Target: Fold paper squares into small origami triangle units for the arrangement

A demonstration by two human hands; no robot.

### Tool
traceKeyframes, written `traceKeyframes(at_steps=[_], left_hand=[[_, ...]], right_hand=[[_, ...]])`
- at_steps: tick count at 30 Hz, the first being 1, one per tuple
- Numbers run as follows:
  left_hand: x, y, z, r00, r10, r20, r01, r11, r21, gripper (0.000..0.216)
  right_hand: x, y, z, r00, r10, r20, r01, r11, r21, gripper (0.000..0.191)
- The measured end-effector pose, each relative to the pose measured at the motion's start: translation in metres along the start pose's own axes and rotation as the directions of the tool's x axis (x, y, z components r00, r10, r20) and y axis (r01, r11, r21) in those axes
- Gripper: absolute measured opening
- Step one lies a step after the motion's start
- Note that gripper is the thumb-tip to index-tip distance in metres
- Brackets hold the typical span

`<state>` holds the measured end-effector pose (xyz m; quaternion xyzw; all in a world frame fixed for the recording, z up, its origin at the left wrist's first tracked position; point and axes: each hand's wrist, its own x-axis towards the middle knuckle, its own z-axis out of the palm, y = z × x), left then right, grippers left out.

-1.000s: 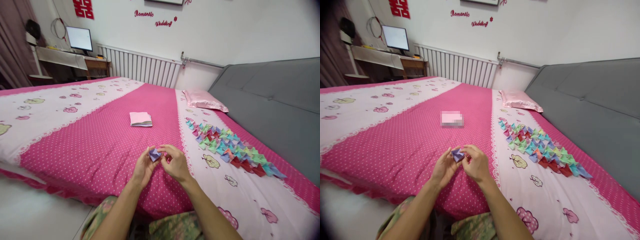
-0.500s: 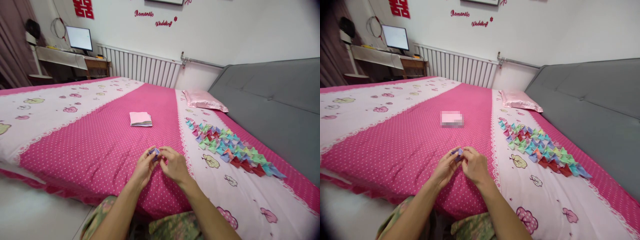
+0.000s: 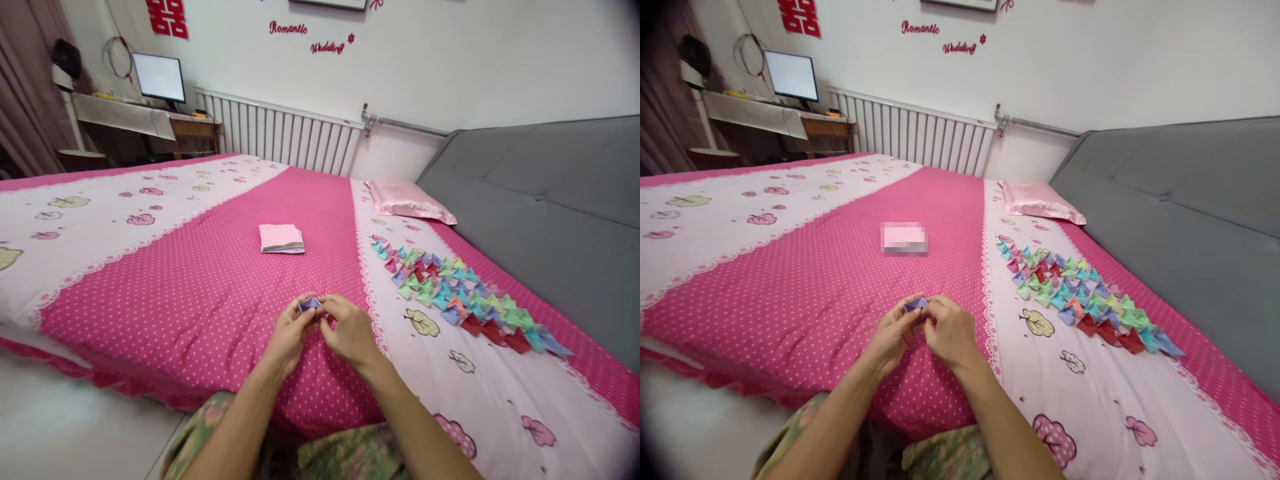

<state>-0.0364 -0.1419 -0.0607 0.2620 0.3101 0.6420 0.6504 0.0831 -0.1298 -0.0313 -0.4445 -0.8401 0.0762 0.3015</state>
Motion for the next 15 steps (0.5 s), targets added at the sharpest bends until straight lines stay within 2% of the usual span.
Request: traceKeyframes(at_steps=[15], left_hand=[[0.0004,0.0003,-0.0009,0.999,0.010,-0.043,-0.009,1.000,0.023,0.024]], right_hand=[[-0.0010,-0.0022,-0.0015,1.000,-0.020,0.016,0.020,1.000,-0.002,0.015]])
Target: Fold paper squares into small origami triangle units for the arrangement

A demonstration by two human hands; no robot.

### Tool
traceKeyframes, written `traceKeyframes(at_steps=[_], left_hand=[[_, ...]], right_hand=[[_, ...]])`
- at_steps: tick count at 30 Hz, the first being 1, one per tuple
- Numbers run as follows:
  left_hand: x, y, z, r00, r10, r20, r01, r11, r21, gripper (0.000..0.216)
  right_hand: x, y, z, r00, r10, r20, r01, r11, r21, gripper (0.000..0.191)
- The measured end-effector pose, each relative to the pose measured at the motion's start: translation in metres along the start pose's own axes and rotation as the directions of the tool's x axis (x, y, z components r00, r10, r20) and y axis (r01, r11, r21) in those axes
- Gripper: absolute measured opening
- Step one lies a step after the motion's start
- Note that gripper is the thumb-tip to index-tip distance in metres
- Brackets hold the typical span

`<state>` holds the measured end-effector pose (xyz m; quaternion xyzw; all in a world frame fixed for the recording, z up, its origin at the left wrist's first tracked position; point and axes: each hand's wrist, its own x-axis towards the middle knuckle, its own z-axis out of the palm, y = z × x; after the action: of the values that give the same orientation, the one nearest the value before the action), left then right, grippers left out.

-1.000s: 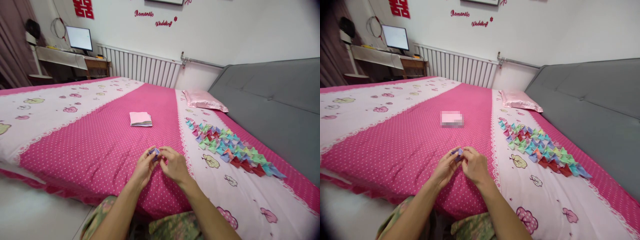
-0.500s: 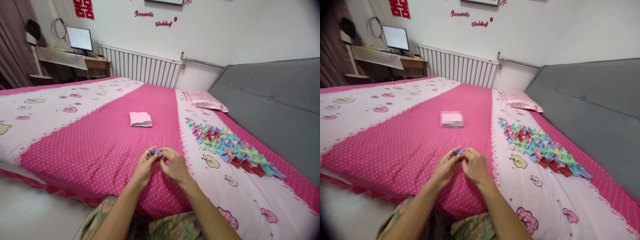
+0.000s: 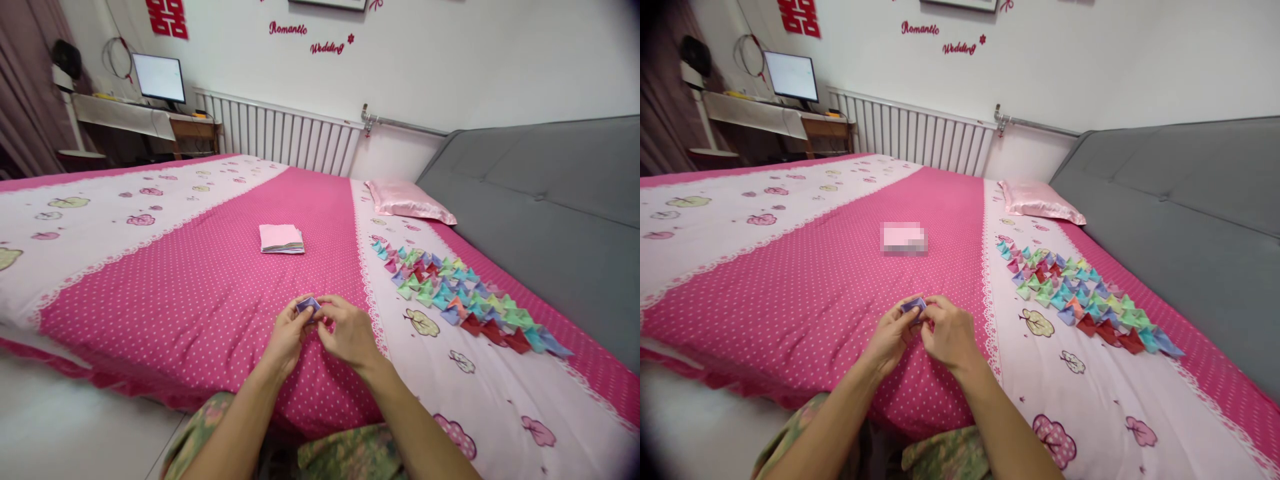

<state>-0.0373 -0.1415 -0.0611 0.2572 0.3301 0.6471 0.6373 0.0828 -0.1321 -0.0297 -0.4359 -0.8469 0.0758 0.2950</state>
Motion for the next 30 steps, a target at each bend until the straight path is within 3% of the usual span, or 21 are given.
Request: traceKeyframes(at_steps=[6,12,18,23,30], left_hand=[[0.000,0.001,0.001,0.997,-0.066,-0.039,0.065,0.997,-0.028,0.024],[-0.002,0.007,-0.001,0.993,-0.117,0.019,0.118,0.993,-0.028,0.026],[-0.003,0.017,-0.001,0.974,-0.222,0.036,0.223,0.975,-0.022,0.046],[0.002,0.028,-0.010,0.938,-0.340,0.070,0.335,0.939,0.081,0.060],[0.001,0.030,-0.013,0.924,-0.371,0.097,0.359,0.925,0.123,0.062]], right_hand=[[0.001,0.002,0.000,0.999,0.024,-0.027,-0.024,1.000,0.020,0.024],[0.001,0.003,-0.003,0.998,0.068,-0.009,-0.068,0.998,-0.001,0.030],[0.000,0.003,-0.003,0.998,0.049,0.039,-0.049,0.999,-0.014,0.020],[0.000,0.004,-0.002,0.997,-0.030,0.071,0.024,0.996,0.084,0.013],[0.002,0.002,-0.003,0.996,-0.070,0.053,0.061,0.987,0.150,0.008]])
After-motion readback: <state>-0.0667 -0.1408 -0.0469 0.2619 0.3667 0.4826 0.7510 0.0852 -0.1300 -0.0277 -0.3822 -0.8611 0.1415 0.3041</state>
